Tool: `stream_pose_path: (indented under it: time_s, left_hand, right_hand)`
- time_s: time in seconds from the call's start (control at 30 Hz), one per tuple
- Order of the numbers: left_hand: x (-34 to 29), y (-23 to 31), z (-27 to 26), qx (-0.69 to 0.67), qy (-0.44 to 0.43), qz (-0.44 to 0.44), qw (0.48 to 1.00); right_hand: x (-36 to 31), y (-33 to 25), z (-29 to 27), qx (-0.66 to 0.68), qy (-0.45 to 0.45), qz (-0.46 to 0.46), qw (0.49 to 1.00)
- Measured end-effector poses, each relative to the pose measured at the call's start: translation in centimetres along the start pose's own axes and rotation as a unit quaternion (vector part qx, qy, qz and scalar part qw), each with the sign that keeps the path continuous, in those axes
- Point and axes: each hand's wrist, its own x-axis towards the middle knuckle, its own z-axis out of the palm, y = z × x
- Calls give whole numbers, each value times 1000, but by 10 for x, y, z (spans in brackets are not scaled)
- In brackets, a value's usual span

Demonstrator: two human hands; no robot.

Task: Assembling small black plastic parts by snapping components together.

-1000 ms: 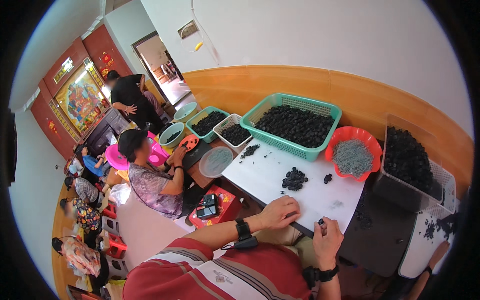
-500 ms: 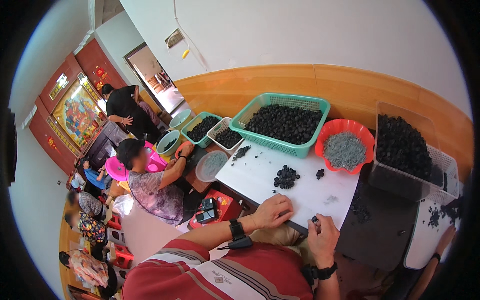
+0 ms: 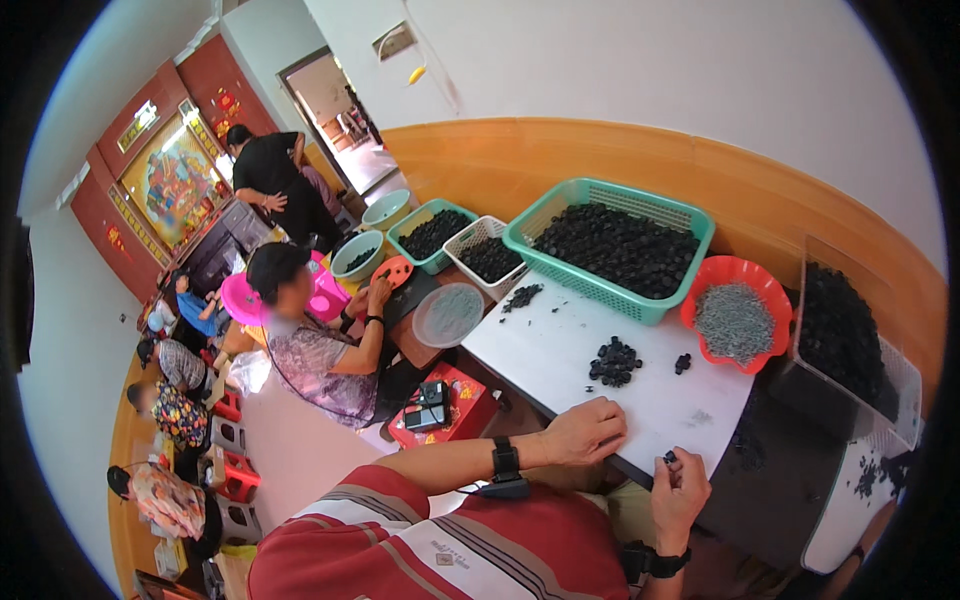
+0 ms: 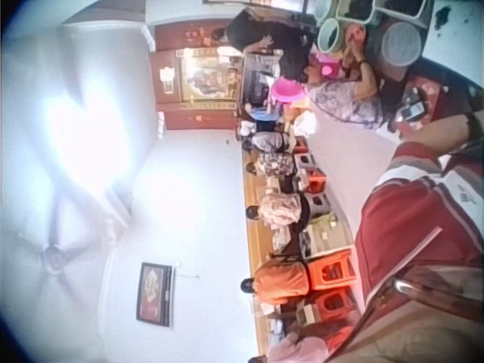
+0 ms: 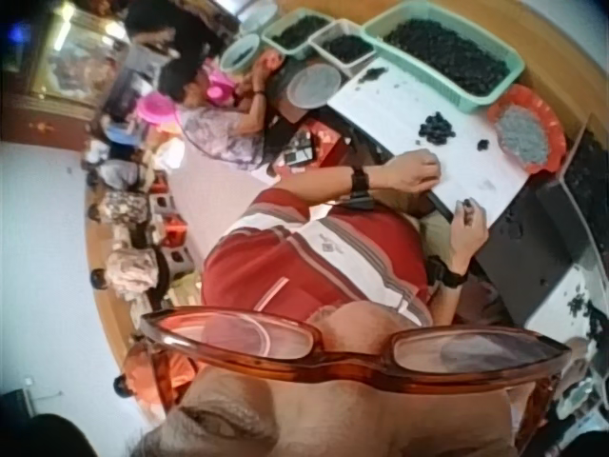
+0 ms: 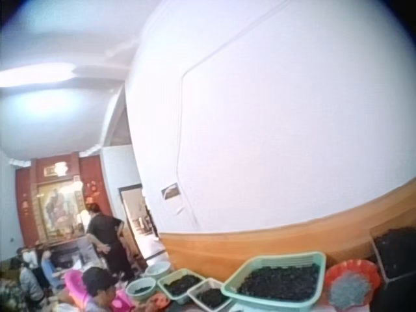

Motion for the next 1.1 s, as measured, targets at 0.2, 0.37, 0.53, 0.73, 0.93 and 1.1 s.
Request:
stream_pose_path:
  time_s: [0.2, 0.37, 0.53, 0.73, 0.93, 1.1]
  left_hand:
    - [0, -3, 1, -9, 31, 28, 999]
    - [-1, -5, 2, -4, 35, 32, 999]
    - [-4, -6, 4, -4, 51, 44, 998]
    - [-5, -7, 3, 6, 51, 51, 997]
    - [-4, -8, 5, 8, 43, 46, 998]
    - [-3, -7, 4, 13, 51, 48, 997]
  right_hand:
    - [0, 7, 1, -19, -1, 18, 1000]
    - [-1, 15, 2, -9, 8, 21, 1000]
    - [-1, 14, 1, -11, 9, 60, 998]
    - [-2, 23, 3, 10, 22, 70, 997]
    - [-3, 27, 2, 16, 32, 84, 996]
    - [-2, 21, 3, 4, 34, 78, 996]
